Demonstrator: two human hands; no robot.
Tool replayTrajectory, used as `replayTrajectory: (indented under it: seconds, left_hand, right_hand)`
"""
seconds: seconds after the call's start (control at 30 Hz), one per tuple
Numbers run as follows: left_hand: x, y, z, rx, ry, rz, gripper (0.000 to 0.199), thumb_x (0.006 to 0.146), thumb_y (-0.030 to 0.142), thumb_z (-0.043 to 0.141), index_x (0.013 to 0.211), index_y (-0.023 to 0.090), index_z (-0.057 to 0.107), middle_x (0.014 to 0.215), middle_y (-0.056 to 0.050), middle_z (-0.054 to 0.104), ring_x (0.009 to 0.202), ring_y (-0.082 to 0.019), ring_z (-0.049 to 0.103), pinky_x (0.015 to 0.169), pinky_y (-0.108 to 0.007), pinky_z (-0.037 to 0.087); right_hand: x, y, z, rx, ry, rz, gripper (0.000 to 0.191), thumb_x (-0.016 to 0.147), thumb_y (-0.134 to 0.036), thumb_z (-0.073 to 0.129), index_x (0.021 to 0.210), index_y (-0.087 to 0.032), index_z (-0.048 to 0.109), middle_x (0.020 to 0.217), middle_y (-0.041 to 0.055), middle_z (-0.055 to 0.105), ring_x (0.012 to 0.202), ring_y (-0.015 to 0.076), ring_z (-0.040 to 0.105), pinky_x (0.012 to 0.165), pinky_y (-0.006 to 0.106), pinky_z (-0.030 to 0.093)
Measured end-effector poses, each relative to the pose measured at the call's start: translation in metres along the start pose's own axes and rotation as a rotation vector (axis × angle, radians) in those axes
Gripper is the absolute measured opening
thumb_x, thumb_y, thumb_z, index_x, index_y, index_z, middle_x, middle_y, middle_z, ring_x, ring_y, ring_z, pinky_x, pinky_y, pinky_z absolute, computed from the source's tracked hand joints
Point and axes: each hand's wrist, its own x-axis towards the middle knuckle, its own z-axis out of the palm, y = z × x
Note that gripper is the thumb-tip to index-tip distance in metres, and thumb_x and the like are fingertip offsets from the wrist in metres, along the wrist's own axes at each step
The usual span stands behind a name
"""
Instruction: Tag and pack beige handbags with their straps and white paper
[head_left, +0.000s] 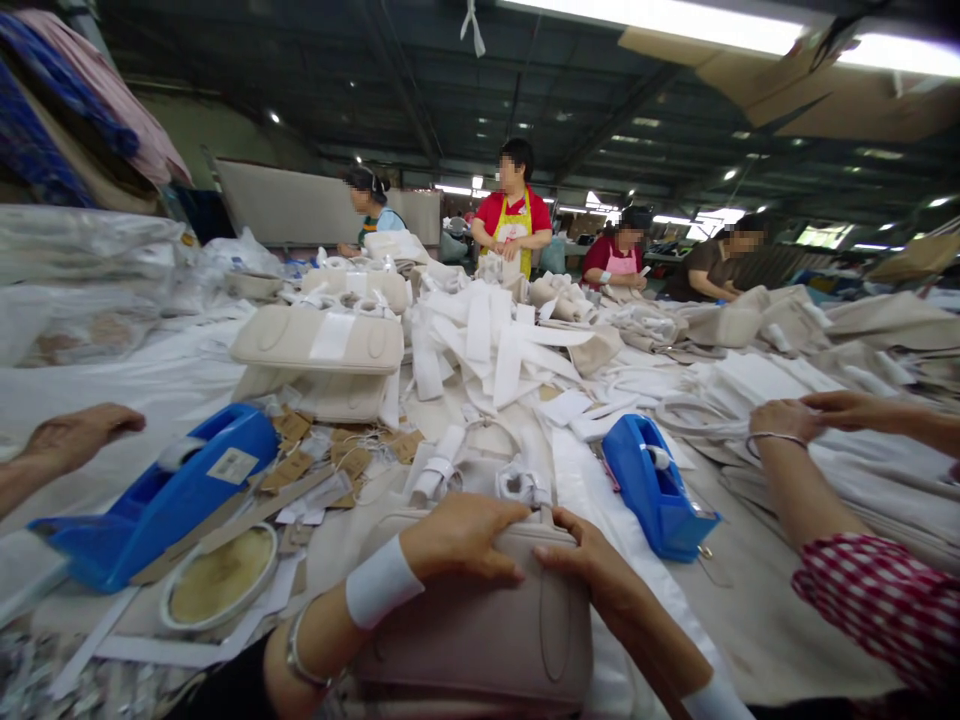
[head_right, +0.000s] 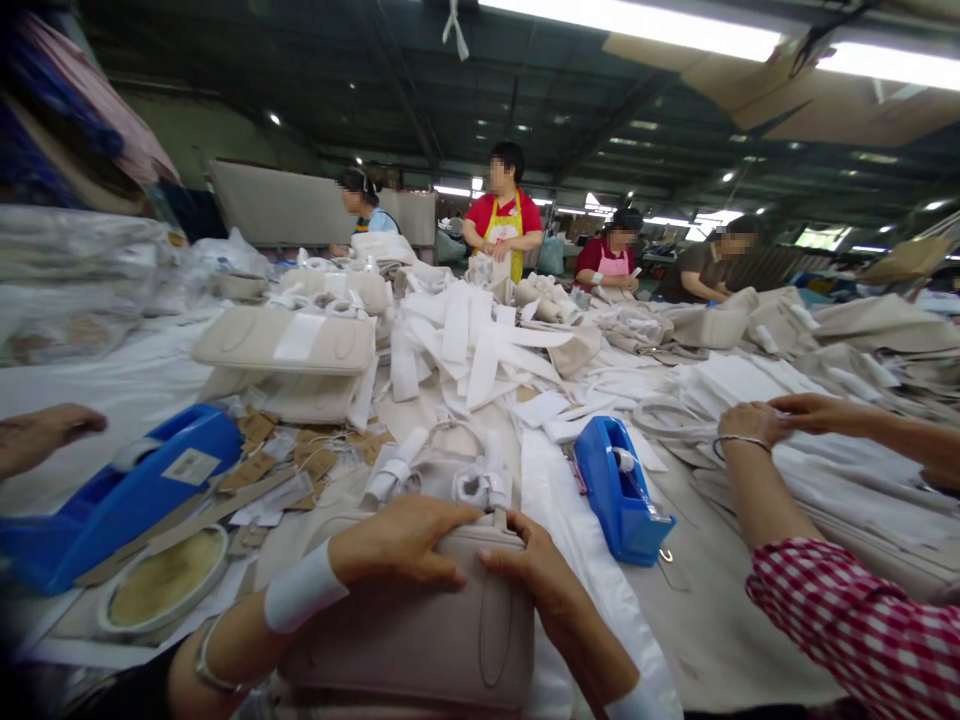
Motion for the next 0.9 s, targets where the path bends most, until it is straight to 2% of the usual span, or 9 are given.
replayTrajectory:
  seconds: [0.1, 0.17, 0.33, 0.43, 0.57, 0.7, 0.8, 0.9]
  left_hand:
    - [0.001, -0.003, 0.007, 0.023, 0.047, 0.008, 0.07, 0.071, 0.06, 0.07, 0.132, 0.028, 0.057, 0.115, -0.011, 0.071, 0.103, -0.036, 0.067, 0.081, -0.038, 0.051]
    - [0.002, -0.005, 0.011, 0.04, 0.066, 0.018, 0.068, 0.07, 0.064, 0.069, 0.128, 0.029, 0.06, 0.108, -0.01, 0.073, 0.099, -0.035, 0.068, 0.078, -0.036, 0.051]
    - [0.004, -0.006, 0.017, 0.07, 0.075, 0.027, 0.066, 0.07, 0.073, 0.063, 0.116, 0.026, 0.066, 0.094, -0.01, 0.074, 0.089, -0.033, 0.07, 0.072, -0.037, 0.052]
    - [0.004, -0.009, 0.022, 0.079, 0.111, 0.052, 0.068, 0.072, 0.077, 0.058, 0.114, 0.024, 0.067, 0.092, -0.011, 0.074, 0.085, -0.033, 0.07, 0.07, -0.037, 0.052]
    - [0.0, -0.013, 0.03, 0.084, 0.205, 0.084, 0.07, 0.074, 0.076, 0.055, 0.121, 0.024, 0.062, 0.094, -0.012, 0.074, 0.085, -0.033, 0.07, 0.068, -0.036, 0.051]
    - [-0.006, -0.014, 0.03, 0.052, 0.28, 0.094, 0.073, 0.076, 0.073, 0.056, 0.131, 0.026, 0.052, 0.102, -0.011, 0.072, 0.09, -0.032, 0.069, 0.068, -0.034, 0.049]
    - [-0.008, -0.016, 0.028, 0.048, 0.264, 0.105, 0.061, 0.079, 0.07, 0.056, 0.123, 0.027, 0.057, 0.097, -0.009, 0.073, 0.088, -0.031, 0.069, 0.066, -0.032, 0.046]
    - [-0.005, -0.018, 0.031, 0.043, 0.258, 0.115, 0.055, 0.079, 0.069, 0.058, 0.114, 0.027, 0.062, 0.09, -0.008, 0.072, 0.083, -0.029, 0.069, 0.063, -0.031, 0.045]
  right_hand:
    - [-0.003, -0.002, 0.004, -0.008, 0.011, -0.059, 0.058, 0.063, -0.034, 0.079, 0.116, -0.019, 0.063, 0.112, 0.0068, 0.068, 0.1, 0.0276, 0.063, 0.084, 0.035, 0.05]
    - [-0.004, -0.001, 0.005, -0.033, 0.022, -0.081, 0.055, 0.064, -0.035, 0.079, 0.115, -0.02, 0.063, 0.11, 0.0062, 0.069, 0.101, 0.028, 0.062, 0.084, 0.035, 0.049]
    - [-0.005, 0.003, 0.009, -0.043, 0.075, -0.063, 0.052, 0.062, -0.041, 0.08, 0.107, -0.021, 0.064, 0.103, 0.0056, 0.07, 0.091, 0.0268, 0.064, 0.074, 0.033, 0.05]
    - [-0.005, 0.006, 0.011, -0.037, 0.124, -0.03, 0.056, 0.06, -0.044, 0.081, 0.109, -0.022, 0.063, 0.103, 0.0065, 0.07, 0.09, 0.0279, 0.065, 0.072, 0.034, 0.051]
    - [-0.002, 0.007, 0.011, -0.043, 0.167, 0.015, 0.066, 0.058, -0.046, 0.082, 0.116, -0.024, 0.06, 0.111, 0.0074, 0.068, 0.091, 0.03, 0.066, 0.071, 0.037, 0.053]
    - [-0.001, 0.003, 0.016, -0.05, 0.244, 0.042, 0.067, 0.052, -0.045, 0.085, 0.11, -0.024, 0.059, 0.102, 0.0063, 0.07, 0.084, 0.029, 0.067, 0.068, 0.037, 0.053]
    - [-0.002, -0.001, 0.022, -0.079, 0.275, 0.014, 0.06, 0.053, -0.047, 0.084, 0.103, -0.022, 0.061, 0.094, 0.0052, 0.071, 0.08, 0.0275, 0.067, 0.066, 0.035, 0.052]
    - [-0.004, -0.001, 0.025, -0.178, 0.319, 0.029, 0.059, 0.053, -0.052, 0.082, 0.099, -0.02, 0.063, 0.094, 0.0066, 0.072, 0.085, 0.0297, 0.066, 0.068, 0.035, 0.052]
